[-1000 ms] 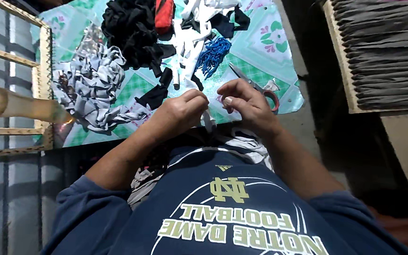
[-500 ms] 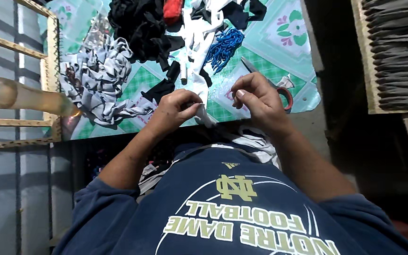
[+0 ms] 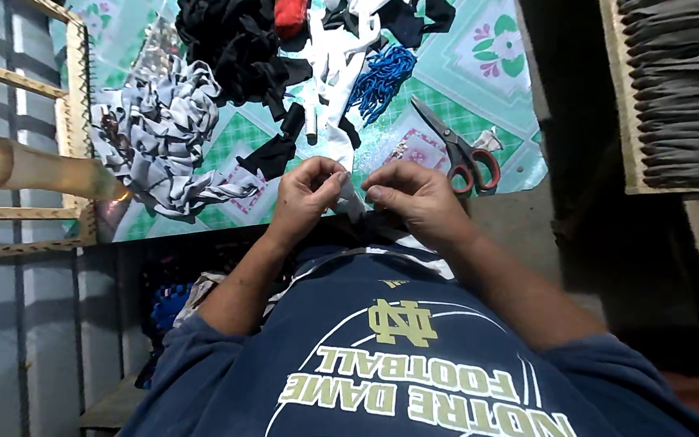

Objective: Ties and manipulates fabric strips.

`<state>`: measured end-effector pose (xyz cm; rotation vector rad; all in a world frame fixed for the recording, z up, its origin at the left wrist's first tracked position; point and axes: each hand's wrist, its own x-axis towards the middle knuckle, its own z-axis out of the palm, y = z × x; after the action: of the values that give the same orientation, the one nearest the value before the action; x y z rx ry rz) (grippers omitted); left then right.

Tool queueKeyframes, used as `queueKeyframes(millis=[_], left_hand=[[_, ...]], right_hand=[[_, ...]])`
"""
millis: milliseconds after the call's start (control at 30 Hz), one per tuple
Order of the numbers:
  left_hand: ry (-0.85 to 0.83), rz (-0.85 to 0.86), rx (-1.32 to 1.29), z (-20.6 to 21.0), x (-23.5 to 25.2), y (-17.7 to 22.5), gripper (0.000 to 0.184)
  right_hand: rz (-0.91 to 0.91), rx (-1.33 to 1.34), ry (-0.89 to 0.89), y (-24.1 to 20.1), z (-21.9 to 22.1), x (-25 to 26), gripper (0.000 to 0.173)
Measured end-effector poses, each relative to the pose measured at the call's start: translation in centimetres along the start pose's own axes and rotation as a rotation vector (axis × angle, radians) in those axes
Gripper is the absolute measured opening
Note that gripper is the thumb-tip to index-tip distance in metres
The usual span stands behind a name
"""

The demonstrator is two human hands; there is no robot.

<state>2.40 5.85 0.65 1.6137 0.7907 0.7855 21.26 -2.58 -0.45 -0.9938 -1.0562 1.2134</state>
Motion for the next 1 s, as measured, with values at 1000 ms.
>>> queueKeyframes(millis=[1000], left_hand=[[0.087, 0.232, 0.167, 1.1, -1.4, -0.6, 0.010]], right_hand=[[0.171, 0.079, -0.005, 0.3, 1.7, -0.6, 0.010]])
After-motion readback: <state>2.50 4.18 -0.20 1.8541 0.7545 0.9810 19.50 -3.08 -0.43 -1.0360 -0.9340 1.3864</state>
